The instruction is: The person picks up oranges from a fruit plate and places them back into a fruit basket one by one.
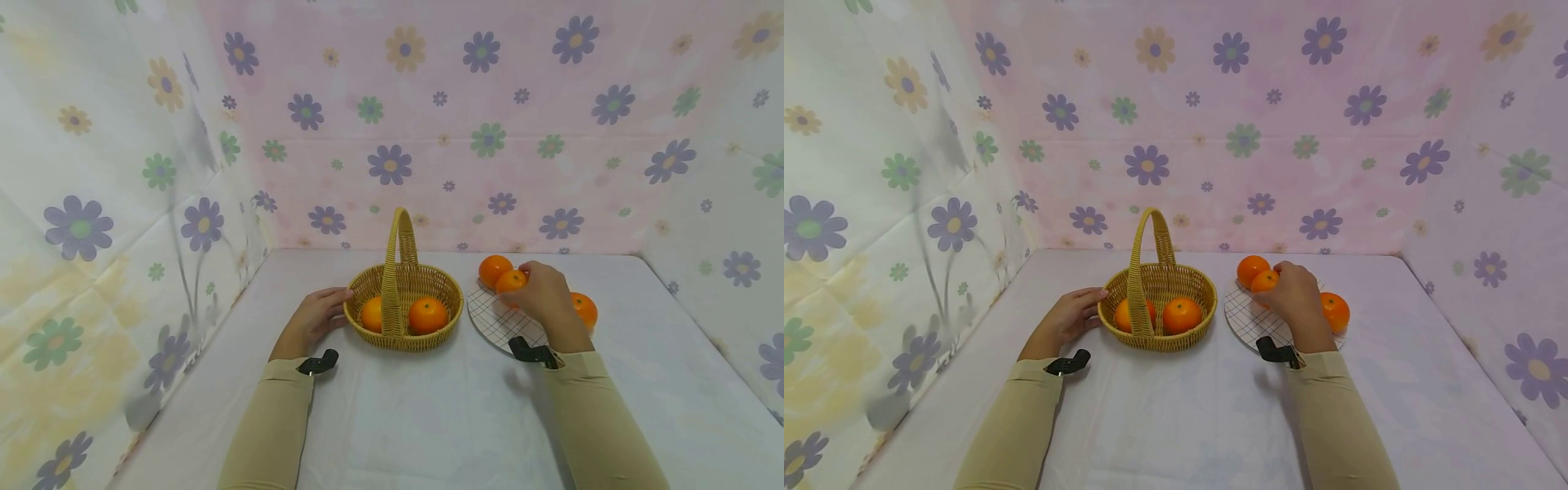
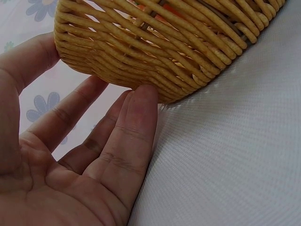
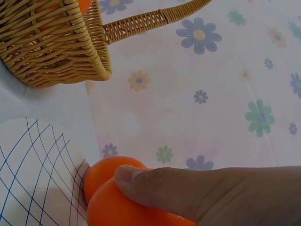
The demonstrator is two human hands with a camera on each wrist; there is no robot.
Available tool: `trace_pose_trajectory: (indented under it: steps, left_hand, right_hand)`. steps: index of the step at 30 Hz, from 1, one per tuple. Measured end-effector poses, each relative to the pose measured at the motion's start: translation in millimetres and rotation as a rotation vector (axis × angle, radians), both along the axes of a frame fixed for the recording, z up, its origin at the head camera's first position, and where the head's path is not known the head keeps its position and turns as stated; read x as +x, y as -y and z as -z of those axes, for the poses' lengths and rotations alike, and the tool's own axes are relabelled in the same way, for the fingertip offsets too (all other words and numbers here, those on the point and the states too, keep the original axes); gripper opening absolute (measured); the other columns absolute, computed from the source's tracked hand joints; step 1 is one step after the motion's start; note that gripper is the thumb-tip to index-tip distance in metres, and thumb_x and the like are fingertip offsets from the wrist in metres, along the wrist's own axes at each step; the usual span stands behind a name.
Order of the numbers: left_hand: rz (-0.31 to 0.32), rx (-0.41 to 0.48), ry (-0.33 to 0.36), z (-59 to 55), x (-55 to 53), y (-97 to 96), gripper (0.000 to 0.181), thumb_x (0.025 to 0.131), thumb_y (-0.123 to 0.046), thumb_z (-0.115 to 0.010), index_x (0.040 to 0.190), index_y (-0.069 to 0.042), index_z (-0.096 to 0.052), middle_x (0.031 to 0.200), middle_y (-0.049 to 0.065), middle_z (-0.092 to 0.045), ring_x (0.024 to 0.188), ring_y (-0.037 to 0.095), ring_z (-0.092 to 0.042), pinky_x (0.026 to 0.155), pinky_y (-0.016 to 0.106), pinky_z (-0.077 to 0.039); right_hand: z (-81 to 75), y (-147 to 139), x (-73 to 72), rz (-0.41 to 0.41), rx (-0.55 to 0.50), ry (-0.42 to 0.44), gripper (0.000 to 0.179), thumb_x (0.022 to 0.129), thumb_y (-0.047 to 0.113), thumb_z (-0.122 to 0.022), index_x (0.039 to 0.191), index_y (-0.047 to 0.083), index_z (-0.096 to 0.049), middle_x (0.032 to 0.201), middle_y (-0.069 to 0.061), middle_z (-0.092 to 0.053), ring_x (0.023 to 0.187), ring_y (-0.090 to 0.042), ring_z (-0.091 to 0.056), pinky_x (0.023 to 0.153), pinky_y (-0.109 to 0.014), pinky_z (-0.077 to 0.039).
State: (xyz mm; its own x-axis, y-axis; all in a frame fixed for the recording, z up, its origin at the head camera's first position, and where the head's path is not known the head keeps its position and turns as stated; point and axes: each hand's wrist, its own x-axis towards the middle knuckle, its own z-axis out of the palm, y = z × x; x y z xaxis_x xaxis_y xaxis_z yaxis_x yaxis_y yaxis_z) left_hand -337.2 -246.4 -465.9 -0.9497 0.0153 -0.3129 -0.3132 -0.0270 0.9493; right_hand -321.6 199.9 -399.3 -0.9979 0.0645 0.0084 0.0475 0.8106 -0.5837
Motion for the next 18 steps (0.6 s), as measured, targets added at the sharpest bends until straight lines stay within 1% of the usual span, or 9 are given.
trace_pose_trajectory:
  steps: [7, 12, 18]
  left_hand:
    - [0.017, 0.033, -0.031, 1.6, 0.5, 0.5, 0.060, 0.092, -0.032, -0.080, 0.141, -0.004, -0.060, 0.129, 0.008, -0.068, 0.107, 0.018, -0.071, 0.093, 0.038, -0.062]
    - [0.014, 0.024, -0.030, 2.0, 0.3, 0.3, 0.060, 0.092, -0.033, -0.081, 0.141, -0.004, -0.060, 0.130, 0.008, -0.068, 0.108, 0.018, -0.070, 0.094, 0.038, -0.062]
    - [0.010, 0.014, -0.024, 1.7, 0.3, 0.3, 0.061, 0.091, -0.034, -0.081, 0.141, -0.005, -0.060, 0.133, 0.009, -0.067, 0.109, 0.019, -0.070, 0.095, 0.039, -0.061]
  right_hand:
    - [-1.3, 1.2, 0.0, -0.009, -0.016, -0.021, 0.079, 0.084, 0.031, -0.084, 0.147, 0.000, -0.048, 0.135, -0.024, -0.056, 0.117, -0.041, -0.050, 0.107, -0.062, -0.047]
    - [-1.7, 1.9, 0.0, -0.020, -0.025, -0.039, 0.078, 0.085, 0.034, -0.085, 0.146, 0.001, -0.049, 0.136, -0.024, -0.057, 0.116, -0.040, -0.051, 0.107, -0.061, -0.048]
    - [-3.7, 3.3, 0.5, -0.030, -0.061, -0.043, 0.076, 0.084, 0.037, -0.086, 0.142, 0.003, -0.051, 0.134, -0.022, -0.060, 0.113, -0.038, -0.053, 0.104, -0.058, -0.050]
